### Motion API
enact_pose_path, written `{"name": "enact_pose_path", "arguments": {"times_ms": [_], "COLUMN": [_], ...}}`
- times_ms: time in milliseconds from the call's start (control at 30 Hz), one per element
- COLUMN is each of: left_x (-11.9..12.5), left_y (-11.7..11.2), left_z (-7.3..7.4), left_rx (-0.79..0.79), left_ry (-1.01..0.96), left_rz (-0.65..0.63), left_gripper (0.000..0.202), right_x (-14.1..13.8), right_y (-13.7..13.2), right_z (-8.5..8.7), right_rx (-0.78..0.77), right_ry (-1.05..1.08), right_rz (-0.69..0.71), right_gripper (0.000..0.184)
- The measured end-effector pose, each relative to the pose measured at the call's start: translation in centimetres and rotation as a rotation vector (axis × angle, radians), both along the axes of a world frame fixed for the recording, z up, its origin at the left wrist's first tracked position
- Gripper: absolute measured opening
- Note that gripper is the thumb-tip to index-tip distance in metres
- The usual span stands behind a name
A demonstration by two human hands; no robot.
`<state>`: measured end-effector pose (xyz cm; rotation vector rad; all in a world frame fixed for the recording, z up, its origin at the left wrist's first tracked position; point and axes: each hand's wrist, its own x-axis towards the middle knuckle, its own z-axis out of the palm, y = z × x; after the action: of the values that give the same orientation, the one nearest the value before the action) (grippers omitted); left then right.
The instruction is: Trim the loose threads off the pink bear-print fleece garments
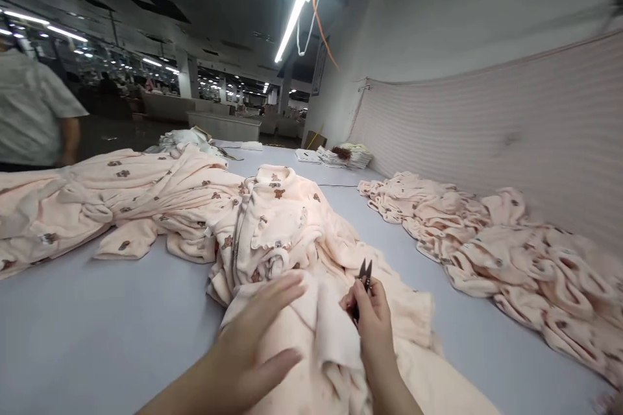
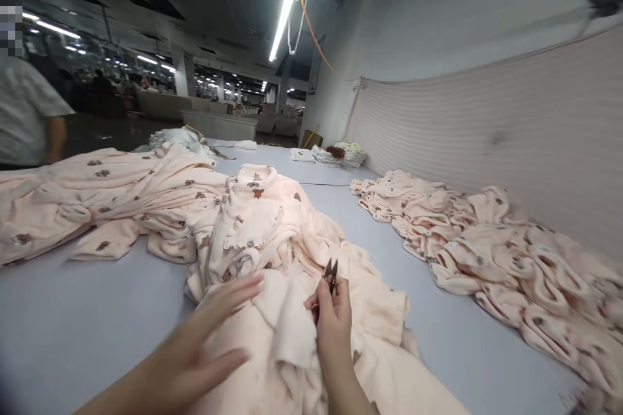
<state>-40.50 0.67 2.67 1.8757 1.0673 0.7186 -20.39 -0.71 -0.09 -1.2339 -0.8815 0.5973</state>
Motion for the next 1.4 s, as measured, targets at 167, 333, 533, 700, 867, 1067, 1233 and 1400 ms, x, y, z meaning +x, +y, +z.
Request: {"name": "enact_pose_path", "arguments": {"times_ms": [167, 333, 533, 700, 867, 1067, 1233, 1400], "left_x": [1.1, -5.1, -4.4, 3.5, 6.0, 5.3, 3.8, 2.6], "left_y": [3.2, 5.5, 1.0, -2.6, -2.8, -1.9, 0.1, 0.2], "left_z": [-0.1, -0.4, 3.0, 2.2, -0.9, -4.1, -5.7, -5.0], "left_rx": [0.108, 0.063, 0.353, 0.030, 0.150, 0.095, -0.109, 0.507], "left_ry": [-0.181, -0.131, 0.262, 0.088, 0.016, -0.417, -0.606, -0.188], "left_rz": [-0.381, -0.028, 0.058, -0.128, 0.004, 0.192, 0.253, 0.216], "left_gripper": [0.031, 0.048, 0.007, 0.020, 0.010, 0.005, 0.028, 0.022], "right_x": [-1.3, 1.1, -0.1, -0.5, 1.5, 1.2, 0.2, -0.4], "right_y": [-4.5, -10.2, -8.3, -5.6, -6.1, -6.6, -6.5, -6.6], "right_z": [-0.2, 1.0, 2.0, 1.2, 0.0, -1.2, -1.8, -1.9], "right_rx": [-0.011, -0.144, -0.213, -0.111, -0.043, 0.039, -0.213, -0.143], "right_ry": [-0.121, -0.493, -0.628, -0.485, -0.472, -0.730, -0.776, -0.796], "right_rz": [-0.193, -0.280, -0.030, 0.155, 0.029, -0.029, 0.002, 0.046], "right_gripper": [0.024, 0.031, 0.019, 0.011, 0.015, 0.011, 0.008, 0.011]}}
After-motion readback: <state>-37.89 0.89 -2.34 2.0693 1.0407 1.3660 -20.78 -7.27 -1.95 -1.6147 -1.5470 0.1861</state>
